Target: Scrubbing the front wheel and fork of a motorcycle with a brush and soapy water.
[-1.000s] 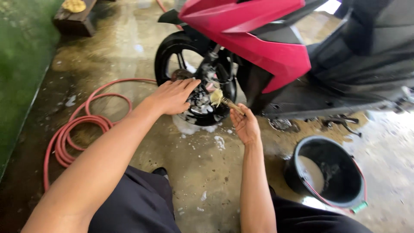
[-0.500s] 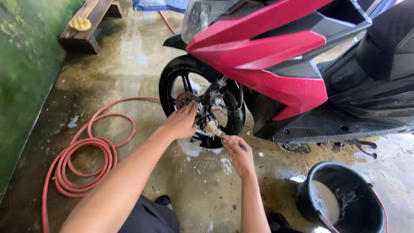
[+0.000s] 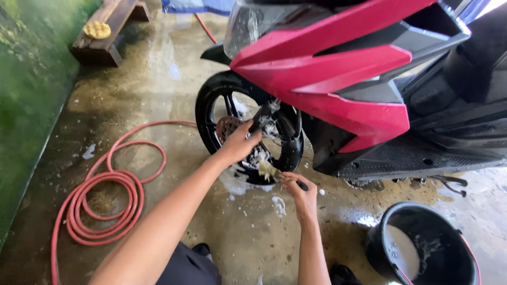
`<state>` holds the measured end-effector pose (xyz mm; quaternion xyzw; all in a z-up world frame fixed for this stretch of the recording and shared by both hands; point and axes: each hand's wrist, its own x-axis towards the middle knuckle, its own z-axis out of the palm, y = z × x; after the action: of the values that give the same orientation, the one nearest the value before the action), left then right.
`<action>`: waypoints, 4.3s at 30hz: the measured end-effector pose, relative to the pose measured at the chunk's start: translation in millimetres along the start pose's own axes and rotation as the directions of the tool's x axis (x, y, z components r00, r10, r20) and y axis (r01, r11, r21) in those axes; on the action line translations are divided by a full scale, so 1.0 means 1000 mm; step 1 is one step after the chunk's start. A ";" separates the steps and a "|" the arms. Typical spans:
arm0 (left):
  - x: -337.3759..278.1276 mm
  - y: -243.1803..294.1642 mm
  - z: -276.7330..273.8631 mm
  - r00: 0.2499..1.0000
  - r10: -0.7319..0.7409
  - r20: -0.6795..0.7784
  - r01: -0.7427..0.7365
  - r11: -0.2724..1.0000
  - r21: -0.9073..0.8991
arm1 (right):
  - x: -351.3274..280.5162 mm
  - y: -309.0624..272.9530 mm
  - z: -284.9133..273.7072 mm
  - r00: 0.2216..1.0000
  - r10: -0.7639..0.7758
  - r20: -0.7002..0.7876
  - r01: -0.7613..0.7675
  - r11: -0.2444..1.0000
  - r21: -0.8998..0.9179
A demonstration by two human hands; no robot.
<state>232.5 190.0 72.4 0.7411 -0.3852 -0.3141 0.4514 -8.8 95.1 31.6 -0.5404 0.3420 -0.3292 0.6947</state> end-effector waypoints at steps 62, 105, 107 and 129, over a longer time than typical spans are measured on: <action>0.020 0.000 -0.001 0.999 0.046 0.024 -0.044 0.997 -0.069 | -0.009 0.013 0.052 0.993 -0.115 -0.040 0.112 0.991 -0.069; 0.008 0.004 -0.003 0.994 0.101 0.049 -0.102 0.994 0.025 | -0.001 0.019 0.035 0.952 -0.305 0.034 0.296 0.886 -0.358; 0.010 0.004 -0.002 0.994 0.097 0.047 -0.098 0.995 0.027 | -0.011 0.004 0.042 0.948 -0.309 0.081 0.317 0.883 -0.345; 0.012 0.007 0.000 0.990 0.127 0.053 -0.129 0.991 0.033 | -0.021 0.036 0.060 0.927 -0.375 0.032 0.363 0.870 -0.334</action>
<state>236.2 177.9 77.4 0.7146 -0.4489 -0.2964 0.4471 32.8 151.4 10.0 -0.6996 0.2951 -0.4022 0.5116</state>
